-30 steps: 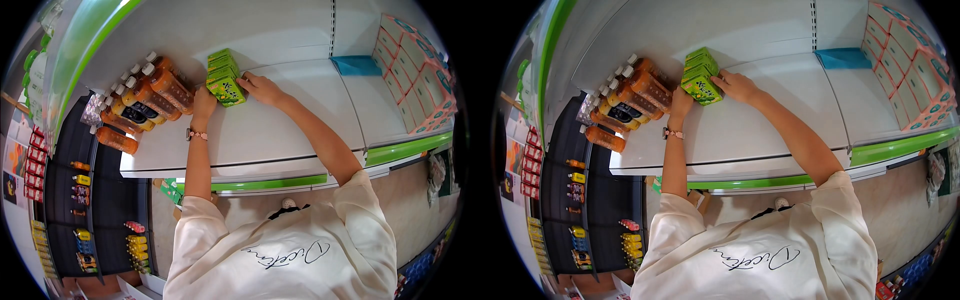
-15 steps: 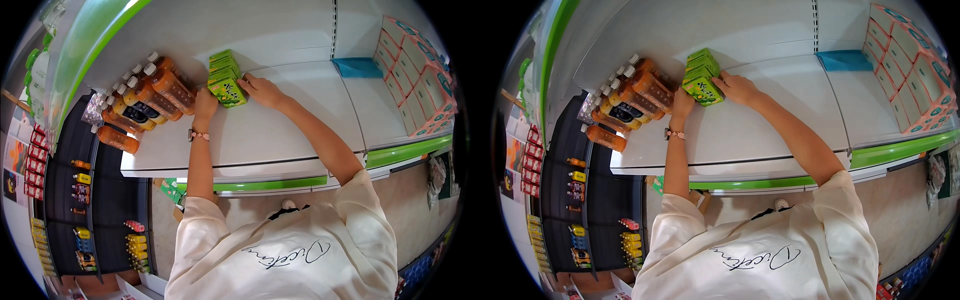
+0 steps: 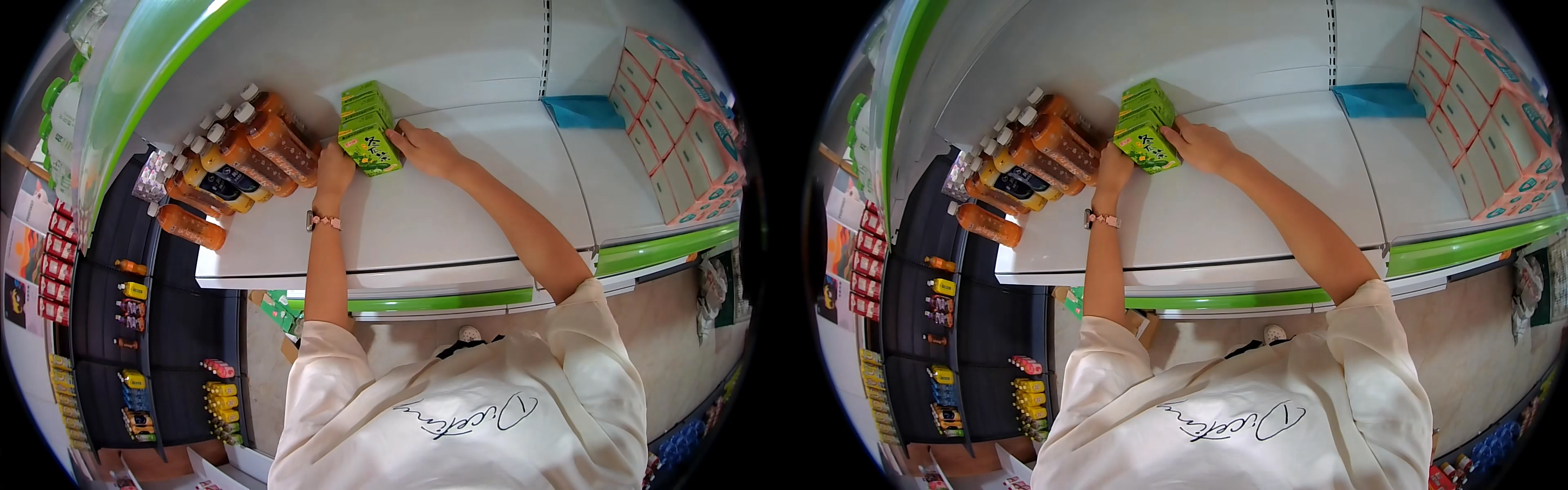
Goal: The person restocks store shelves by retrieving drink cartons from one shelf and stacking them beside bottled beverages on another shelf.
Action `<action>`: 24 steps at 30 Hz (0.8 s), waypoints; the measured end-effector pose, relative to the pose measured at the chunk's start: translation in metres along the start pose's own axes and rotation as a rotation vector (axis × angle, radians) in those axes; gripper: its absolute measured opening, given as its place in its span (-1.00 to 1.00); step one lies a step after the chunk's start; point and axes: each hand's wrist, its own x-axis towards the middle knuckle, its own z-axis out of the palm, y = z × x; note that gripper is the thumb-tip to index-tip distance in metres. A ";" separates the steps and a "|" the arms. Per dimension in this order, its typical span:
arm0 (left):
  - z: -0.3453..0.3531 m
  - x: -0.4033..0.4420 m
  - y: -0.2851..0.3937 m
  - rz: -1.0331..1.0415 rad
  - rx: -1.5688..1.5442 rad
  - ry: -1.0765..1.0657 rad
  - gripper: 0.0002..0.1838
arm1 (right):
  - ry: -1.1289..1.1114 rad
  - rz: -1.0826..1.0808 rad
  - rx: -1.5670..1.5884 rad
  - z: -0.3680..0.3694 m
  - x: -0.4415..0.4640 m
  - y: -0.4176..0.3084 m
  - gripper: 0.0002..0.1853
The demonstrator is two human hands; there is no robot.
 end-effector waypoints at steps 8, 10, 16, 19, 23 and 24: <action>-0.001 -0.002 0.003 0.014 -0.016 0.006 -0.76 | 0.015 -0.013 0.000 0.000 -0.001 -0.001 -0.51; -0.002 -0.002 0.004 0.020 -0.024 0.000 -0.76 | 0.016 -0.012 0.000 0.000 -0.001 -0.001 -0.51; 0.003 0.001 -0.004 0.013 0.022 0.008 -0.75 | 0.022 -0.018 -0.002 0.000 -0.001 0.000 -0.53; 0.001 0.002 -0.003 -0.013 -0.004 -0.031 -0.75 | 0.029 -0.022 -0.002 0.000 -0.001 0.000 -0.54; 0.001 0.001 0.000 -0.031 0.009 -0.025 -0.76 | 0.032 -0.029 -0.003 0.001 -0.001 0.000 -0.54; 0.001 0.001 -0.002 -0.019 0.011 -0.016 -0.75 | 0.032 -0.030 -0.003 0.000 -0.001 -0.001 -0.54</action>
